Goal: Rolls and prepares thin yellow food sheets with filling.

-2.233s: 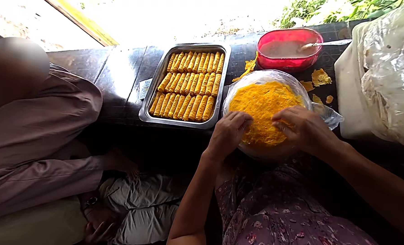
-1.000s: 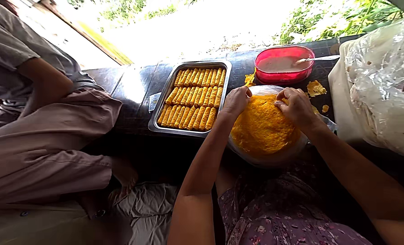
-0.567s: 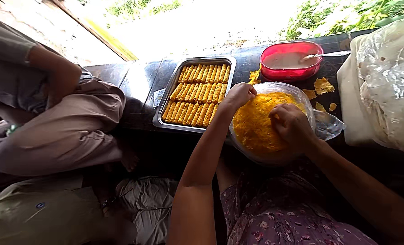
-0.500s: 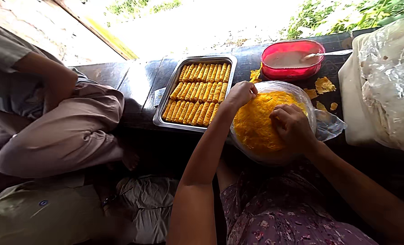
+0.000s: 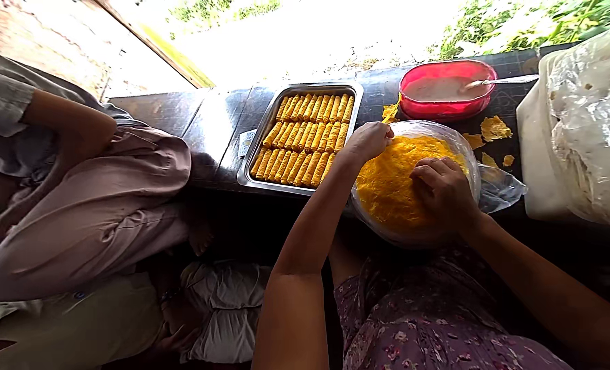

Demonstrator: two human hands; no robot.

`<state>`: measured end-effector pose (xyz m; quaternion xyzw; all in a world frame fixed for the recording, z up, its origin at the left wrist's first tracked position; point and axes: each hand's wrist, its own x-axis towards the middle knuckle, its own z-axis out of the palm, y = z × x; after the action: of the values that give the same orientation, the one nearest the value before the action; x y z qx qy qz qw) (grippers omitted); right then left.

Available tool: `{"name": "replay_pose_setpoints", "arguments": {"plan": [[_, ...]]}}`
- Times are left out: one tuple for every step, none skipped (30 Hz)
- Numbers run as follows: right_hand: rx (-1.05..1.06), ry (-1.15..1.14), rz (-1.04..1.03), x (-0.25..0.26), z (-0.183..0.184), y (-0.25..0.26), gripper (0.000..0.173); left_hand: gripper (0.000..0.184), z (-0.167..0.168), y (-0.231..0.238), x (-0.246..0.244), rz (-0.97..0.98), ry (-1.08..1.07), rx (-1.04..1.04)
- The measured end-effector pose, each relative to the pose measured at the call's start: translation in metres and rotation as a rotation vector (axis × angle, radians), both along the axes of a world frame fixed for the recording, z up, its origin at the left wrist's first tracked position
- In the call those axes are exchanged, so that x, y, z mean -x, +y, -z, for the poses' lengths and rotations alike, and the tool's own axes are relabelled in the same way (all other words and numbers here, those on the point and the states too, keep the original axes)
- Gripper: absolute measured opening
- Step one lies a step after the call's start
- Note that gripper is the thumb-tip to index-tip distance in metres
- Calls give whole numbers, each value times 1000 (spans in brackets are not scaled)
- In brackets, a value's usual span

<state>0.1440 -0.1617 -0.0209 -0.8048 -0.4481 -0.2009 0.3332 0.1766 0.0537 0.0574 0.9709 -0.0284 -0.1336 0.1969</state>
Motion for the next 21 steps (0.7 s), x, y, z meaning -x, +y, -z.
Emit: {"name": "replay_pose_setpoints", "arguments": {"plan": [[-2,-2,0,0,0,0,16,26,4,-1,-1,-5,-13,15],[-6,-4,-1,0,1,0,16,23,6,-2,-1,-11,-41,27],[-10,-4,-5,0,0,0,16,21,8,-3,-1,-19,-75,37],[-12,-6,-4,0,0,0,16,20,8,-4,-1,-25,-100,39],[-12,-7,-2,0,0,0,16,19,8,-6,0,-21,-123,33],[-10,-4,0,0,0,0,16,18,7,-7,1,-9,-151,21],[-11,1,1,0,0,-1,16,18,7,-8,3,6,-191,10],[-12,8,1,0,0,-1,16,18,6,-8,5,16,-237,0],[-12,13,1,-1,-1,-1,15,19,3,-8,7,22,-281,0],[-12,21,0,-1,-2,-1,14,19,-3,-8,10,20,-303,10],[-6,45,-3,-1,-4,-1,13,20,-10,-10,13,17,-304,36],[-2,97,-10,0,-8,-3,13,20,-18,-11,16,15,-294,80],[-22,190,-20,3,-14,-4,15,20,-26,-13,20,11,-276,131],[-89,352,-38,8,-21,-7,21,21,-32,-17,24,10,-261,187],[-200,593,-61,16,-29,-11,27,23,-37,-22,29,15,-251,255],[-342,885,-92,23,-38,-16,31,24,-41,-30,36,31,-244,318],[-501,1159,-129,29,-46,-22,31,27,-42,-41,44,62,-246,375],[-630,1382,-157,34,-52,-29,34,28,-40,-55,54,102,-251,416],[-714,1538,-153,40,-56,-37,43,30,-35,-72,67,143,-249,439],[-754,1624,-123,45,-58,-45,45,30,-28,-89,81,177,-255,441],[-797,1660,-65,49,-58,-52,41,28,-18,-104,93,208,-276,446]]}}
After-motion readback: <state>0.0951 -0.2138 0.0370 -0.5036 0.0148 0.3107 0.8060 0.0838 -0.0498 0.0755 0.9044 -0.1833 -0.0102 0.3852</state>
